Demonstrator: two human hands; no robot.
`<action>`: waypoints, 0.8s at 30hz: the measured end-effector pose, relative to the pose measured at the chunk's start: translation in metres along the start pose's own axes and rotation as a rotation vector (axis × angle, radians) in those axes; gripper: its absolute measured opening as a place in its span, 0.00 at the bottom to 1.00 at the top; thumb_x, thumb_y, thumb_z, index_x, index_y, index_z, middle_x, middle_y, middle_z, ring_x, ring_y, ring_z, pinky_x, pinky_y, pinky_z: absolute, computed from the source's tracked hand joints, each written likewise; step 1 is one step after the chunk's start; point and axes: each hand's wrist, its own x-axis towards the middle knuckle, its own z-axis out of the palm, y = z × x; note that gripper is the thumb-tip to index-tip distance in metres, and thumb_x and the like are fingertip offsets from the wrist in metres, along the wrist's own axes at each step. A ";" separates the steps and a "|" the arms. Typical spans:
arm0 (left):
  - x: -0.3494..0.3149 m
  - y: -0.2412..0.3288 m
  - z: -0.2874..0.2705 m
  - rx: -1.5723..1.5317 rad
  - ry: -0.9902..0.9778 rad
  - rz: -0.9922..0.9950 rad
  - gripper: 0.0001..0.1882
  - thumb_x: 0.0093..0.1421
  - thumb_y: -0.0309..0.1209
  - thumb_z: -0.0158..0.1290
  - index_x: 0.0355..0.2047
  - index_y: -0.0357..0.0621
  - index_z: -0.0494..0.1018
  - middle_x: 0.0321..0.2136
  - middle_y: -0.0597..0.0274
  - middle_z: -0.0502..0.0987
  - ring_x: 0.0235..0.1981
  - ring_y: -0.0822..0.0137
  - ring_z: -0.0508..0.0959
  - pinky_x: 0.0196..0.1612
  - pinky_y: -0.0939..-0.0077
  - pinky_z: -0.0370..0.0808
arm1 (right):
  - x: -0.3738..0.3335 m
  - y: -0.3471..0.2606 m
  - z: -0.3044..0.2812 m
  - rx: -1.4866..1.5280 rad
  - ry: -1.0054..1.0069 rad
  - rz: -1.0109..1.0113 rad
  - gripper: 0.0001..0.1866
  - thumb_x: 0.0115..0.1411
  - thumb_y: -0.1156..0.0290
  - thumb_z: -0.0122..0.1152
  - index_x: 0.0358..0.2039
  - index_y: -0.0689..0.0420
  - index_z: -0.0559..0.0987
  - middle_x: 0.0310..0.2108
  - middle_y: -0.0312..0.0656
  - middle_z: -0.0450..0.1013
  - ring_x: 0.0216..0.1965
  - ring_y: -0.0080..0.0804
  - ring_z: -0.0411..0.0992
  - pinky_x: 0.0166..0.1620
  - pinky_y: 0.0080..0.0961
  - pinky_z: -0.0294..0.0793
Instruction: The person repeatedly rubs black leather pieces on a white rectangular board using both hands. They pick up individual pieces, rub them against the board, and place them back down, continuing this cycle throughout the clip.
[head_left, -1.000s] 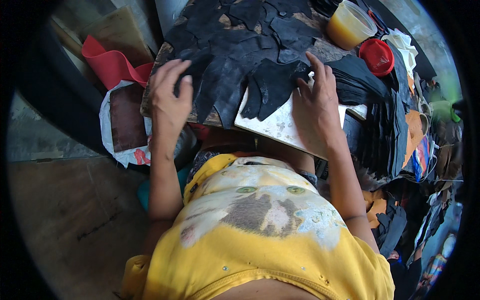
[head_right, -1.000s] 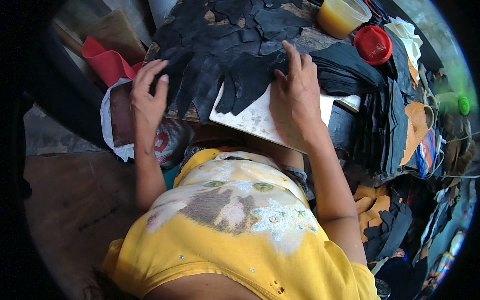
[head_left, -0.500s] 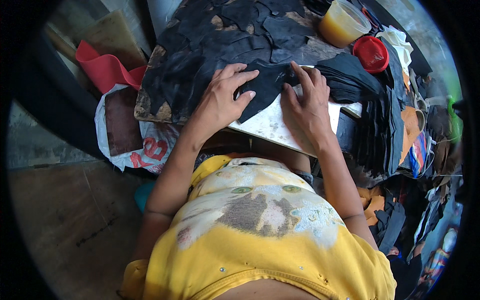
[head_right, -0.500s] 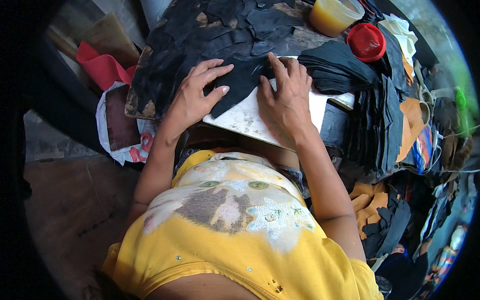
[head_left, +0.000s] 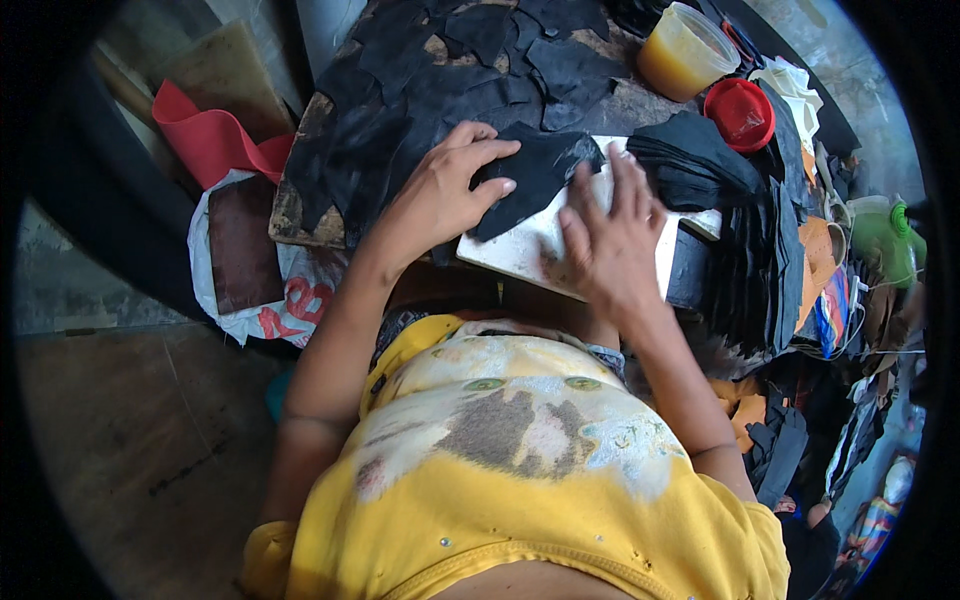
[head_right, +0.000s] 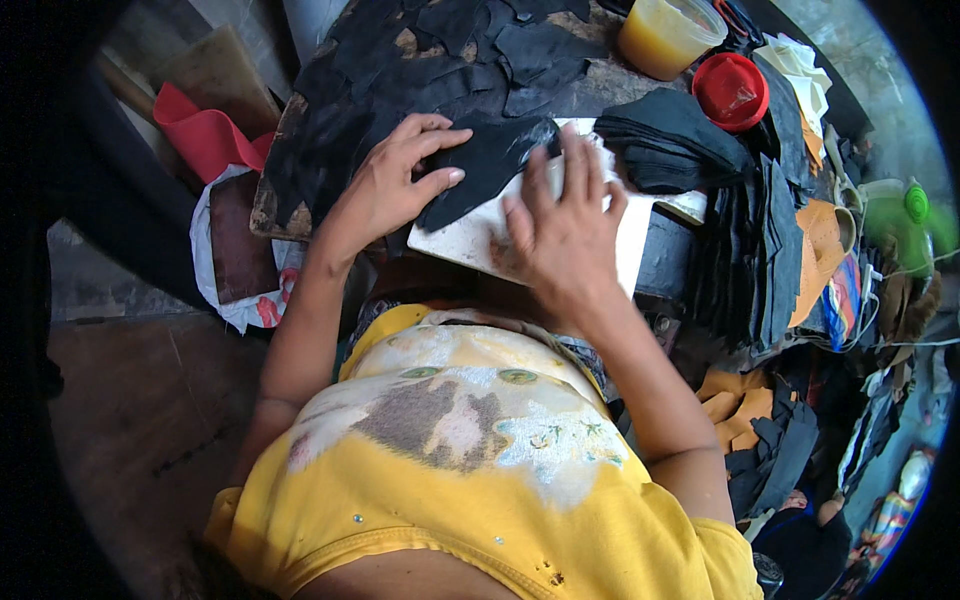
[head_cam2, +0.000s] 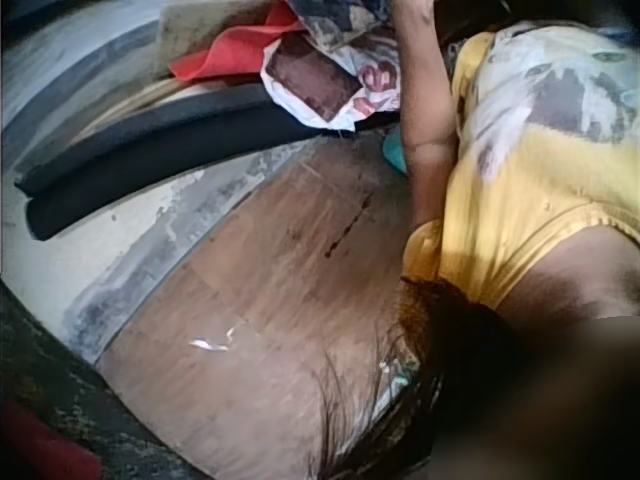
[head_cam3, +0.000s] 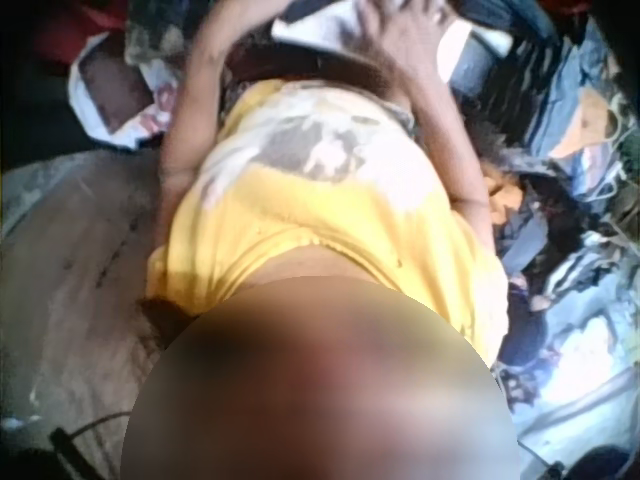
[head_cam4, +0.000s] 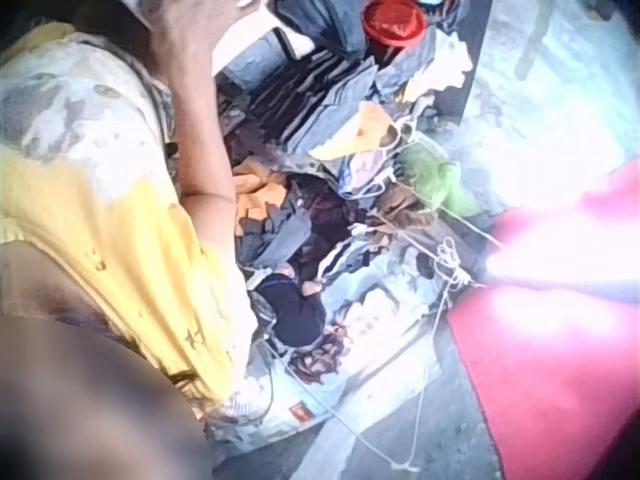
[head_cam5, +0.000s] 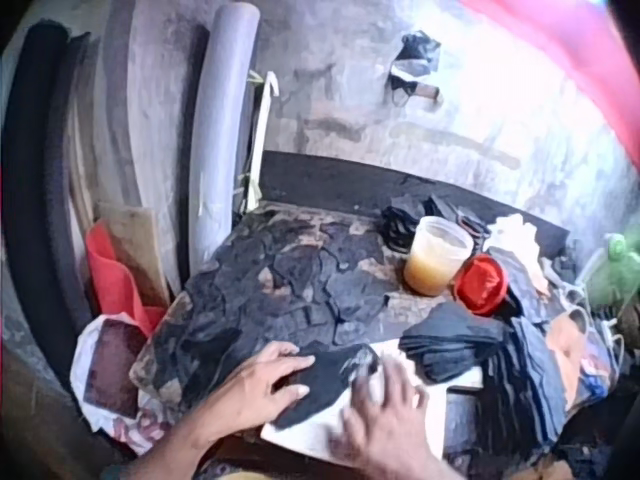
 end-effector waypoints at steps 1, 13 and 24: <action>0.002 0.000 0.002 0.019 -0.003 -0.008 0.22 0.57 0.32 0.59 0.53 0.42 0.75 0.55 0.45 0.70 0.56 0.47 0.72 0.59 0.61 0.68 | 0.007 0.010 0.004 0.054 0.097 0.037 0.30 0.66 0.50 0.45 0.60 0.58 0.70 0.67 0.58 0.53 0.68 0.51 0.49 0.61 0.51 0.51; 0.015 -0.023 -0.005 0.003 -0.060 0.142 0.19 0.62 0.22 0.50 0.53 0.48 0.76 0.50 0.56 0.72 0.53 0.59 0.74 0.57 0.72 0.69 | 0.014 0.025 0.001 -0.053 0.072 -0.160 0.26 0.70 0.50 0.37 0.67 0.36 0.63 0.73 0.43 0.44 0.74 0.47 0.34 0.68 0.58 0.30; 0.029 -0.024 -0.005 0.009 -0.088 0.089 0.16 0.61 0.27 0.54 0.50 0.50 0.78 0.47 0.53 0.74 0.50 0.55 0.75 0.56 0.68 0.70 | 0.027 0.026 -0.003 -0.123 -0.039 -0.081 0.24 0.70 0.48 0.37 0.65 0.28 0.65 0.73 0.42 0.41 0.74 0.49 0.33 0.67 0.61 0.27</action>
